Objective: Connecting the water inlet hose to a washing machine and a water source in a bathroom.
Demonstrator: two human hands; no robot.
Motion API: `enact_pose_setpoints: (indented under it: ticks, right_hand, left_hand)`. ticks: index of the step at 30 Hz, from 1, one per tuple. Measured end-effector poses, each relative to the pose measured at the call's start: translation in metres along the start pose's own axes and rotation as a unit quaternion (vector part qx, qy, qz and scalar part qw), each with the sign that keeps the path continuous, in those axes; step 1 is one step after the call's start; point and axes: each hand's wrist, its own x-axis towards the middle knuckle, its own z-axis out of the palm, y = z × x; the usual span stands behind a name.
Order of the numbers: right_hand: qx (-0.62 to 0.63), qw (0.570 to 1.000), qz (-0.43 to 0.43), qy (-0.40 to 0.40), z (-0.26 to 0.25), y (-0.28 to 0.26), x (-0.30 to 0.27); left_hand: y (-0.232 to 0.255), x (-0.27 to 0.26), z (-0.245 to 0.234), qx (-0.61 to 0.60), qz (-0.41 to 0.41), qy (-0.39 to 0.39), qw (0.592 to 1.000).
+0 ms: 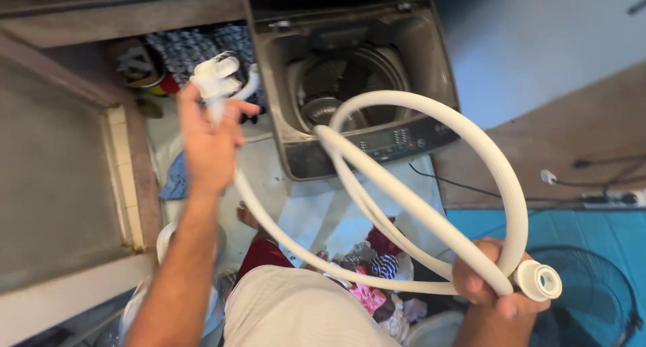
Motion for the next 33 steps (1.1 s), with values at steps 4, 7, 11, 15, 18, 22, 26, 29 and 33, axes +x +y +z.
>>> enact_pose_setpoints:
  ticks: [4,7,11,15,18,22,26,29,33]
  right_hand:
    - [0.029,0.992,0.007,-0.123,0.014,0.037,0.11]
    - [0.02,0.996,0.07,-0.053,0.034,0.084,0.205]
    - [0.132,0.944,0.21,-0.217,0.044,0.145,0.344]
    - [0.101,0.916,0.312,-0.232,0.066,0.174,0.432]
    - [0.045,0.907,0.332,-0.255,0.077,0.183,0.479]
    - [-0.031,0.874,0.383,-0.297,0.091,0.196,0.523]
    - [-0.078,0.853,0.397,-0.329,0.104,0.219,0.566]
    - [-0.064,0.859,0.394,-0.321,0.11,0.247,0.598]
    - [-0.13,0.85,0.385,-0.336,0.133,0.286,0.658]
  left_hand:
    - [0.07,0.012,-0.103,0.071,0.015,0.013,0.997]
    - [0.091,0.024,-0.153,0.157,-0.006,0.026,0.987]
    - [0.096,0.049,-0.196,0.19,0.007,0.045,0.981]
    - [0.088,0.083,-0.234,0.224,0.007,-0.089,0.97]
    - [0.081,0.114,-0.258,0.248,0.0,-0.175,0.953]
    - [0.074,0.146,-0.295,0.26,-0.015,-0.242,0.935]
    - [0.07,0.167,-0.359,0.312,-0.022,-0.184,0.932]
    - [0.063,0.157,-0.432,0.446,-0.126,0.141,0.875]
    - [0.05,0.129,-0.5,0.686,-0.053,0.279,0.67]
